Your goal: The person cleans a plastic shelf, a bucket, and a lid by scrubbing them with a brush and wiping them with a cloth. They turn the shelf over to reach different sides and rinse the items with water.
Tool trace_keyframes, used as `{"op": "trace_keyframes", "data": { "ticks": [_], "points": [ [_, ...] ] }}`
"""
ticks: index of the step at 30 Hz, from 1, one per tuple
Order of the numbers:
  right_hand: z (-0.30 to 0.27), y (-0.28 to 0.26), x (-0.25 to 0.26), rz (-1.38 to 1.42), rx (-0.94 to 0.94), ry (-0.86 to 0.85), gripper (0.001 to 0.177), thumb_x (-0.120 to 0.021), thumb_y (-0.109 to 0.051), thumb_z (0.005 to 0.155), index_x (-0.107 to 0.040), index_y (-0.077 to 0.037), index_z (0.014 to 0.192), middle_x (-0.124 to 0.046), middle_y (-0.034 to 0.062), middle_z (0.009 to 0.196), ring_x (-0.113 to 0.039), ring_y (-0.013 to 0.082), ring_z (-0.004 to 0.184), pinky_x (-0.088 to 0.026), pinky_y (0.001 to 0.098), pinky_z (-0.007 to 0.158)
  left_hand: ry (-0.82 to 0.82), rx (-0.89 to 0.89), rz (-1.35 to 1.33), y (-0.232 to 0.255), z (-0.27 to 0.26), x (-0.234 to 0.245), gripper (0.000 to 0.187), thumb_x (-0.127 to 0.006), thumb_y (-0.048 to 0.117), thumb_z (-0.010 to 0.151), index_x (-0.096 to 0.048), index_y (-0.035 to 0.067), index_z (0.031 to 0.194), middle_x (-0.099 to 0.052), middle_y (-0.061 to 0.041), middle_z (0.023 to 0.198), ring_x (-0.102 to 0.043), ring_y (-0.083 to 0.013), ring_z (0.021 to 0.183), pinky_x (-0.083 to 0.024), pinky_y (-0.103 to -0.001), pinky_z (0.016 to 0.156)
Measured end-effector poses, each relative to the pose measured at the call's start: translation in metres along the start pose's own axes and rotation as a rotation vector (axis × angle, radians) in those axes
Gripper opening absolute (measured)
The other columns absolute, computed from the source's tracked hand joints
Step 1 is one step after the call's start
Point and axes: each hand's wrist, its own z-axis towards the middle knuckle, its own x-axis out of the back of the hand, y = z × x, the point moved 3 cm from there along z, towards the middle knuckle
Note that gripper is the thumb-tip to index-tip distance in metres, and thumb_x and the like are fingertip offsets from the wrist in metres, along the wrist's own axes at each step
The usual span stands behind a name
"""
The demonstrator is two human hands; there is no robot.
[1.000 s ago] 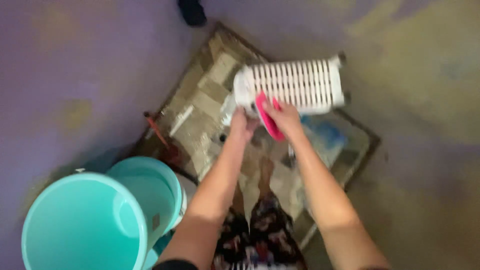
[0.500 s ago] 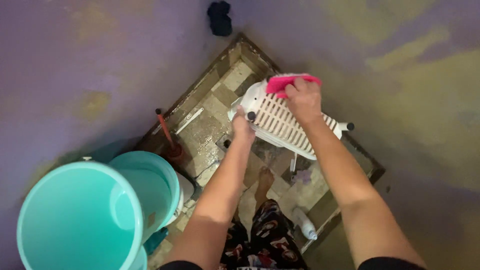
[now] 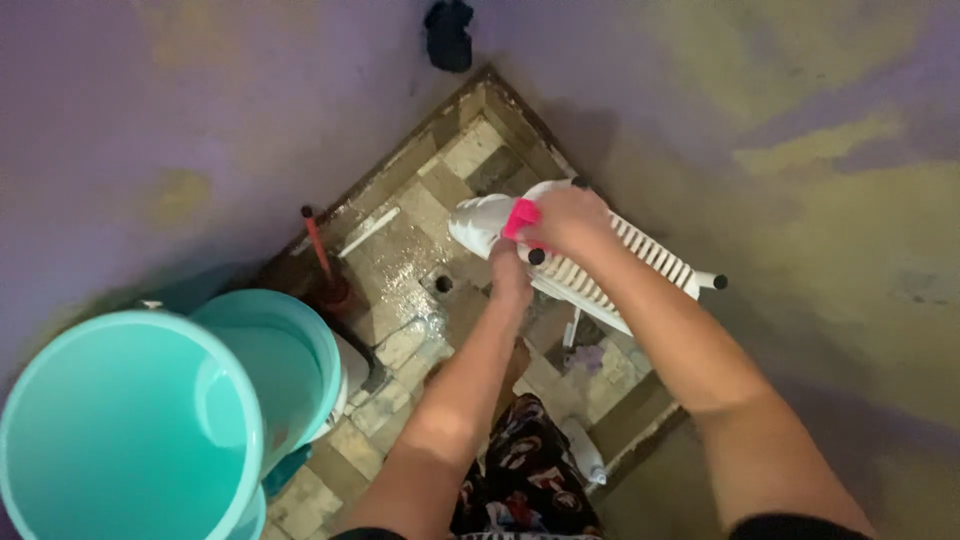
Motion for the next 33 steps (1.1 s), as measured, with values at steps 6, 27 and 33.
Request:
{"op": "trace_keyframes", "data": {
  "ticks": [6, 27, 33],
  "points": [
    [0.131, -0.024, -0.103, -0.077, 0.148, 0.321, 0.017, -0.074, -0.025, 0.088, -0.083, -0.011, 0.091, -0.077, 0.0159, 0.100, -0.074, 0.0321, 0.093, -0.057, 0.0442, 0.078, -0.078, -0.057, -0.186, -0.042, 0.035, 0.001, 0.039, -0.050, 0.028, 0.100, -0.055, 0.005, 0.131, -0.065, -0.009, 0.119, -0.063, -0.0230, 0.106, -0.052, -0.039, 0.089],
    [-0.018, 0.016, -0.066, 0.397, -0.080, 0.123, 0.049, -0.063, -0.061, 0.094, -0.075, -0.015, 0.090, -0.068, 0.0122, 0.063, -0.064, 0.0274, 0.053, -0.053, 0.0431, 0.052, 0.335, 0.044, -0.430, 0.002, 0.064, 0.066, 0.042, -0.045, 0.036, 0.106, -0.056, 0.004, 0.130, -0.065, -0.016, 0.110, -0.064, -0.0344, 0.094, -0.047, -0.048, 0.075],
    [-0.009, 0.015, -0.029, 0.435, -0.135, 0.418, 0.044, -0.073, -0.056, 0.089, -0.076, -0.012, 0.088, -0.071, 0.0162, 0.076, -0.071, 0.0331, 0.069, -0.054, 0.0473, 0.068, 0.095, 0.103, -0.410, 0.048, -0.002, 0.031, 0.054, -0.040, 0.050, 0.103, -0.061, 0.007, 0.129, -0.070, -0.011, 0.111, -0.068, -0.0287, 0.091, -0.060, -0.042, 0.068]
  ]
}}
